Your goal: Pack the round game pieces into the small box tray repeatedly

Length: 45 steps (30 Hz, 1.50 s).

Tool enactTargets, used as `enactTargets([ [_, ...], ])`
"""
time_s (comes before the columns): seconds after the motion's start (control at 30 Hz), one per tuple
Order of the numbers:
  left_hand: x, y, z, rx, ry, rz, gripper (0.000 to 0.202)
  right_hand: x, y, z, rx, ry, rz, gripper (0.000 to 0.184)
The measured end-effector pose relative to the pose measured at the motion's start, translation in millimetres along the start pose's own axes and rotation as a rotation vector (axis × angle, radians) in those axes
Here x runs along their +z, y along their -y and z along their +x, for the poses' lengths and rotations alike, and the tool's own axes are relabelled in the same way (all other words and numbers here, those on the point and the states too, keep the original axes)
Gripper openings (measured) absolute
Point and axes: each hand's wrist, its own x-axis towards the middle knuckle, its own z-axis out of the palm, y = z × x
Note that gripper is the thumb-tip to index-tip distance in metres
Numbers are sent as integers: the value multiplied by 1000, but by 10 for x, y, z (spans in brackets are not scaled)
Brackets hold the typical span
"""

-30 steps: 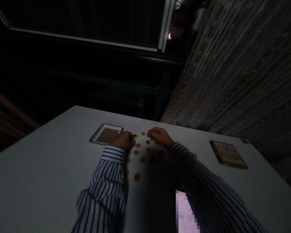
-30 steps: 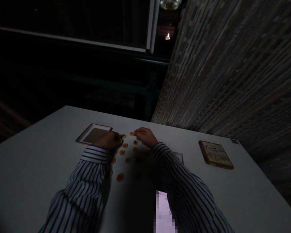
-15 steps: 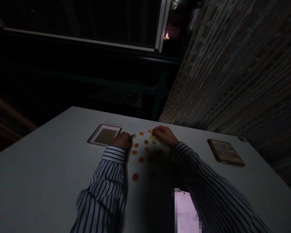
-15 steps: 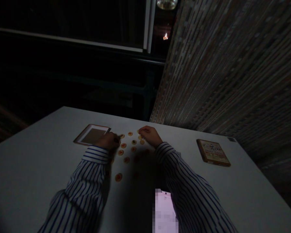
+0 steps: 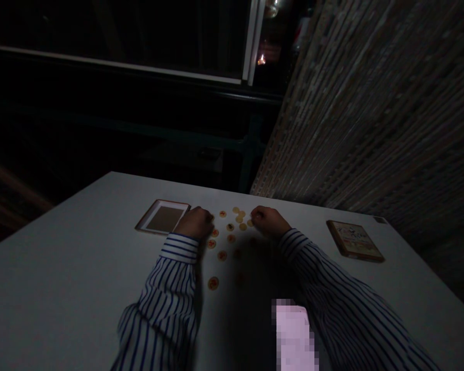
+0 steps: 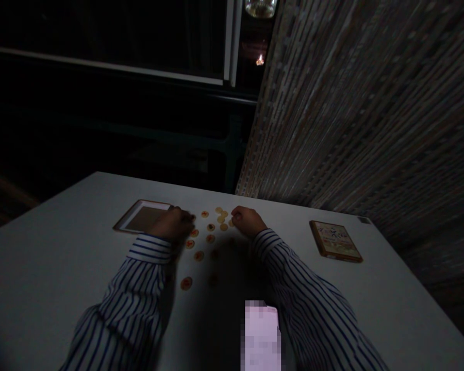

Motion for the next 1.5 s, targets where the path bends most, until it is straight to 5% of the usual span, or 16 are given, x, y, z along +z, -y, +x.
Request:
enactTargets([
  [0.4, 129, -519, 46, 137, -111, 26, 27, 57, -3, -32, -94, 181, -308, 32],
  [0.8, 229, -553, 46, 199, -148, 40, 26, 114, -26, -20, -127, 159, -334, 30],
  [1.07, 198, -606, 27, 168, -114, -36, 28, 136, -110, 9, 1, 46, 184, 25],
  [1.27, 150, -687, 14, 165, -91, -110, 26, 60, -70, 16, 95, 132, 745, 29],
  [1.5, 185, -681, 33, 273, -185, -142, 26, -77, 41, -46, 156, 165, 813, 29],
])
